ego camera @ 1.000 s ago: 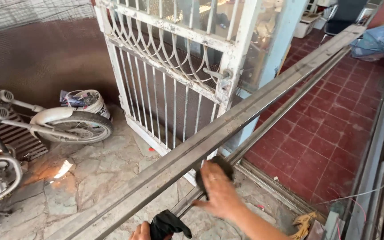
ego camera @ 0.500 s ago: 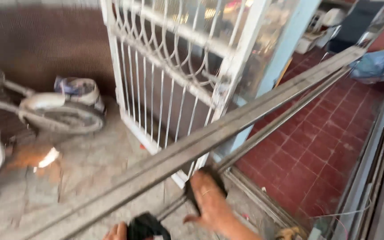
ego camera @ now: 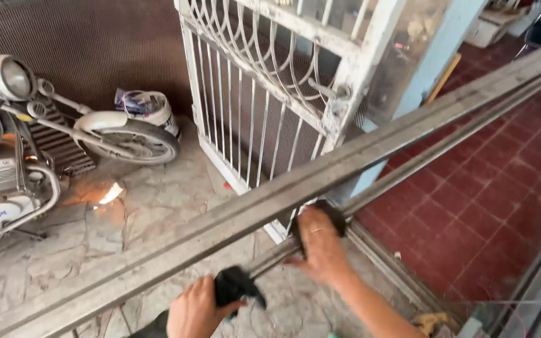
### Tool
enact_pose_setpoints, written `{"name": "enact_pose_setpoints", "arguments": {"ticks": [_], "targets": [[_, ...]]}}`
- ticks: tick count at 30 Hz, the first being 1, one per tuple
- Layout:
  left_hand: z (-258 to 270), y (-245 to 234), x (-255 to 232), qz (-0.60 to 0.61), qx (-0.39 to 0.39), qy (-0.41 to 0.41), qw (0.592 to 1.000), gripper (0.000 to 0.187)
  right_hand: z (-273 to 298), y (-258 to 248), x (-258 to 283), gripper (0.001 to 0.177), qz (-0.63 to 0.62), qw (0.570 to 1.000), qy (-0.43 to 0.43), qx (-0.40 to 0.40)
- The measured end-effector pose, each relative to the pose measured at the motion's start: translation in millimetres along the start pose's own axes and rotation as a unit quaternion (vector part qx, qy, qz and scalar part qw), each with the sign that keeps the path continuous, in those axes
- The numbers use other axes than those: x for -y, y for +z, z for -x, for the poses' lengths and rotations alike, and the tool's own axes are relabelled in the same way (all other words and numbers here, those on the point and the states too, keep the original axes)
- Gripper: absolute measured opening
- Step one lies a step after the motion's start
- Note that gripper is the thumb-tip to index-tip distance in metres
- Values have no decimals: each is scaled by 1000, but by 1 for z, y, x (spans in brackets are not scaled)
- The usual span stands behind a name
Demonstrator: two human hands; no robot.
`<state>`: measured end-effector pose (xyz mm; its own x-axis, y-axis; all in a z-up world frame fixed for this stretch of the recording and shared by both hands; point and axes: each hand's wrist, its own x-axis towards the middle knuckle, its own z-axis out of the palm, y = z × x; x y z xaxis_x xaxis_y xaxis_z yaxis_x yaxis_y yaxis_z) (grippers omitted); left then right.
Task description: Sanding long metal bars manually using an abrasive block to prepare the surface.
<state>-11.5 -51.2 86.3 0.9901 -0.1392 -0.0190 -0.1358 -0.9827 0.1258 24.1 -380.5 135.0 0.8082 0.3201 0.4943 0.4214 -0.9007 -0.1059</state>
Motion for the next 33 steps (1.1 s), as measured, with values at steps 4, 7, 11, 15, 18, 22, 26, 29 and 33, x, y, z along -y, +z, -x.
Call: {"name": "enact_pose_setpoints", "arguments": {"ticks": [4,7,11,15,18,22,26,29,33], "targets": [[-9,-41,-58,-33,-24,36,999,83,25,-25,10,122,-60,989,-21,135],[-19,-52,-76,-43,51,29,997,79,20,-22,-29,112,22,992,61,105],[-13,-42,-80,-50,-24,34,998,80,-3,-36,9,111,-35,998,-47,29],[-12,-38,-79,-52,-79,41,995,78,11,-52,-2,123,-42,988,51,140],[-14,-43,-79,-70,-69,38,994,77,-6,-44,-28,125,51,997,30,51],[-11,-40,-79,-65,-85,38,994,81,-23,-55,40,123,-67,985,32,157],[-14,-41,-76,-59,-77,41,994,80,-5,-65,13,130,-34,966,64,250],[-13,-38,-78,-62,-77,41,994,82,-17,-58,-1,140,33,972,98,209],[-11,-44,-79,-26,-59,41,997,76,3,-30,57,159,314,942,-94,73]]}}
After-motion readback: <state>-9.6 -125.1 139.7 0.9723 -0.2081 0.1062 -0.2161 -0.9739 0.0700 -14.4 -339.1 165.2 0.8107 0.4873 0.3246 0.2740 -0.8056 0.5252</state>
